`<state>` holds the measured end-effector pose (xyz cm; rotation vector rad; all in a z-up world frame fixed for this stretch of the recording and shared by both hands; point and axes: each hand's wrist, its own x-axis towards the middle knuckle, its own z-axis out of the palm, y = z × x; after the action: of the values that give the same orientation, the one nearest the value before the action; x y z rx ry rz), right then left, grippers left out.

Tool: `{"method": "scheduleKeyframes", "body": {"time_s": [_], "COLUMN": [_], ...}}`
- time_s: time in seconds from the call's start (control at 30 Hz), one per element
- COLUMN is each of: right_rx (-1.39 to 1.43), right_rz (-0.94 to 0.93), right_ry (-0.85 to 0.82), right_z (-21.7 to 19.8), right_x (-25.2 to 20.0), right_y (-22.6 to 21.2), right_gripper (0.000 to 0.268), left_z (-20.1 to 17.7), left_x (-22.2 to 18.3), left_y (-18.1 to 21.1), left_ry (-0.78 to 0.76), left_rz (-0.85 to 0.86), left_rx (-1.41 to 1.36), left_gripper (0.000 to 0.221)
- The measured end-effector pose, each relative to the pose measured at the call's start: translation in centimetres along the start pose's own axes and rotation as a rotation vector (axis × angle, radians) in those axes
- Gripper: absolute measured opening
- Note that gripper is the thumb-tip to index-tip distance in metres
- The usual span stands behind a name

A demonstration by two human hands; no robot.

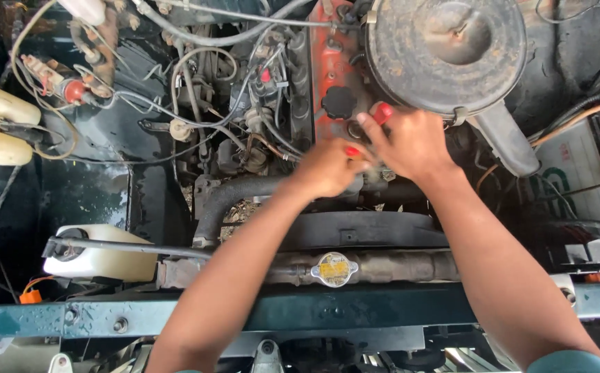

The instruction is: Cleaning engine components using a small brush to remove dirt and grime

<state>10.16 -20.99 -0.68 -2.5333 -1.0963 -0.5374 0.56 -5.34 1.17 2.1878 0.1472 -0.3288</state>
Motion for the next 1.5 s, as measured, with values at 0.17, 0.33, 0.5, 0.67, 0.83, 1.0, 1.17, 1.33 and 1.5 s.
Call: {"method": "scheduleKeyframes", "body": {"time_s": [0.17, 0.33, 0.5, 0.67, 0.83, 1.0, 1.17, 1.33, 1.5], "right_rx": [0.042, 0.039, 0.163, 0.236, 0.344, 0.416, 0.579, 0.319, 0.32], "right_rz": [-0.027, -0.003, 0.051, 0.077, 0.146, 0.171, 0.166, 0.22, 0.292], "right_ry": [-0.046, -0.069, -0.056, -0.069, 0.007, -0.091, -0.221, -0.175, -0.168], "right_z": [0.3, -0.2, 1.0, 0.2, 0.3, -0.5, -1.6, -0.5, -0.1], "right_x": [-0.1, -0.2, -0.2, 0.2, 0.6, 0.8, 1.0, 0.9, 1.1], "right_y": [-0.7, -0.1, -1.0, -1.0, 0.1, -2.0, -4.3, -0.4, -0.4], "right_gripper": [0.037, 0.042, 0.042, 0.03, 0.012, 0.013, 0.017, 0.018, 0.014], "left_z": [-0.5, -3.7, -0.2, -3.2, -6.6, -6.3, -5.1, -4.7, -4.8], "left_x": [0.4, -2.0, -1.2, -2.8, -3.6, -1.3, 0.3, 0.2, -0.2], "left_y": [-0.9, -0.3, 0.0, -0.2, -1.6, -4.7, -5.9, -5.8, -5.1], "left_ry": [0.031, 0.002, -0.047, 0.016, 0.32, 0.637, 0.639, 0.627, 0.599], "left_rz": [-0.102, -0.101, 0.038, 0.077, 0.155, 0.117, 0.164, 0.179, 0.198], "left_rx": [0.226, 0.186, 0.01, 0.007, -0.025, 0.251, 0.316, 0.353, 0.315], "left_gripper": [0.025, 0.022, 0.023, 0.021, 0.023, 0.015, 0.014, 0.015, 0.017]}}
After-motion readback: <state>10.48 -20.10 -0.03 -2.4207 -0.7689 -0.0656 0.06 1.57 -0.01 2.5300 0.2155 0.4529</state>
